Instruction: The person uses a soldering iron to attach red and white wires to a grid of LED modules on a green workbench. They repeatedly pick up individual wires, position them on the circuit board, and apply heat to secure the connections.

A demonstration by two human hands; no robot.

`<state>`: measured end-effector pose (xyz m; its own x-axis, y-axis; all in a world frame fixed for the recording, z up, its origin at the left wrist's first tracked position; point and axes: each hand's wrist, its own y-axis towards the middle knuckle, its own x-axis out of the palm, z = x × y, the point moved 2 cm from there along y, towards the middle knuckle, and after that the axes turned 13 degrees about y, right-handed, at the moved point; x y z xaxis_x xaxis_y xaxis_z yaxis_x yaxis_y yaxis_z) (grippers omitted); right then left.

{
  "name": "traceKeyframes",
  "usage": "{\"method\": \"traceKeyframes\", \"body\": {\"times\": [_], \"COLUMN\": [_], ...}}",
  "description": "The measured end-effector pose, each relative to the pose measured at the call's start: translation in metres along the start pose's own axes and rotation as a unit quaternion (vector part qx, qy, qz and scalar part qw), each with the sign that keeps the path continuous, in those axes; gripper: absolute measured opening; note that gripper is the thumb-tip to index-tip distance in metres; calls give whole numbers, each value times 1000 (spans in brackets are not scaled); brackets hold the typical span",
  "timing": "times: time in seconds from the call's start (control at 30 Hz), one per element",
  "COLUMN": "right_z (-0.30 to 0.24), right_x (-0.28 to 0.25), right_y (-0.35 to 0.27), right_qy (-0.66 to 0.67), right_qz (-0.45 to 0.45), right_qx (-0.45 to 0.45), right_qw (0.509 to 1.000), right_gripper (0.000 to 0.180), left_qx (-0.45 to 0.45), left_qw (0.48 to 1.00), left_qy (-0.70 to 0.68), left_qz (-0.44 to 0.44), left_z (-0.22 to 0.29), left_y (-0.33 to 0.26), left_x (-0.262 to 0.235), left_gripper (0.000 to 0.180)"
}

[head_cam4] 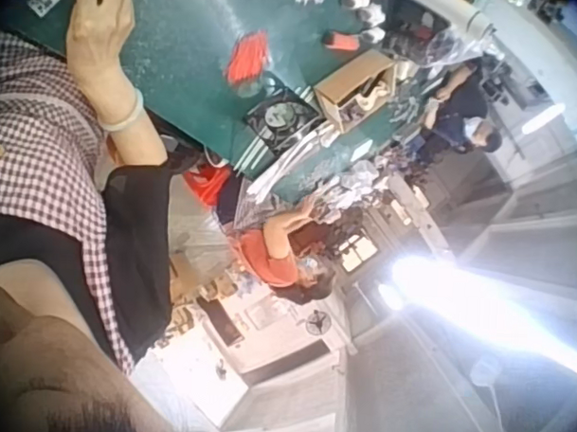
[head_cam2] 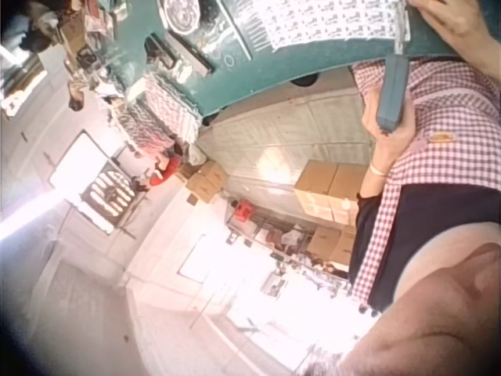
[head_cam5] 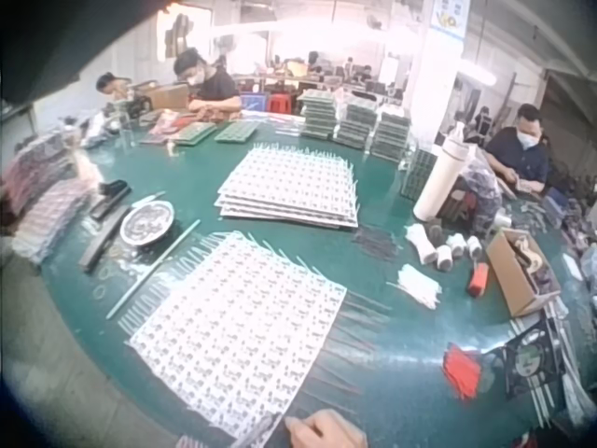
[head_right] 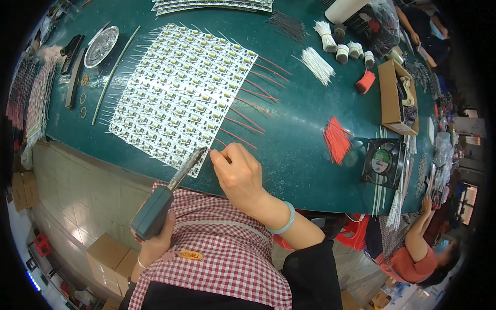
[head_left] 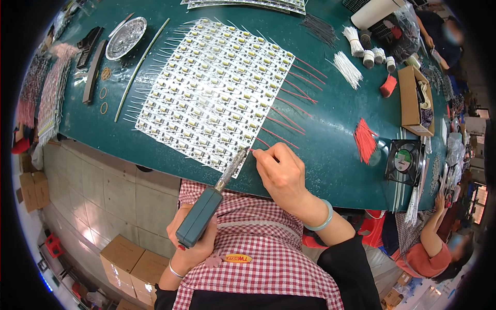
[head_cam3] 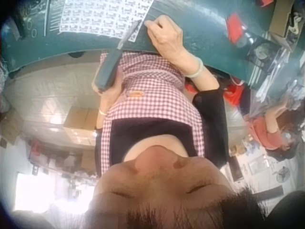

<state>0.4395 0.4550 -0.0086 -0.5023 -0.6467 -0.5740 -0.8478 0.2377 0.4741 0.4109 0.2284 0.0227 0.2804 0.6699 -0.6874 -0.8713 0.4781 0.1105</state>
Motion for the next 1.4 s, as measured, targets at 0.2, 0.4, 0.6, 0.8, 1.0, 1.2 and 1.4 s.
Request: {"method": "traceKeyframes", "body": {"times": [0.2,0.4,0.6,0.8,1.0,1.2,1.4], "right_z": [-2,-3,-3,-3,-3,-3,-3], "right_x": [0,2,6,8,9,7,5], "right_y": [1,-3,-5,-4,-1,3,4], "right_qy": [7,15,18,22,45,98,86], "right_qz": [-1,4,19,47,46,44,59], "right_qx": [2,17,21,28,83,135,112], "right_qw": [1000,1000,999,998,994,985,988], "right_gripper": [25,25,24,21,16,14,15], "left_qx": [25,19,15,12,7,-8,1], "left_qw": [999,1000,1000,999,1000,1000,1000], "left_qy": [36,21,15,17,10,10,12], "left_qz": [-13,-8,-17,-29,-21,-22,-21], "left_z": [2,4,1,-4,-4,-3,-3], "left_y": [0,0,-3,-7,-8,-8,-7], "left_x": [-6,-4,-5,-4,-5,-5,-4], "left_gripper": [16,18,21,21,21,21,21]}}
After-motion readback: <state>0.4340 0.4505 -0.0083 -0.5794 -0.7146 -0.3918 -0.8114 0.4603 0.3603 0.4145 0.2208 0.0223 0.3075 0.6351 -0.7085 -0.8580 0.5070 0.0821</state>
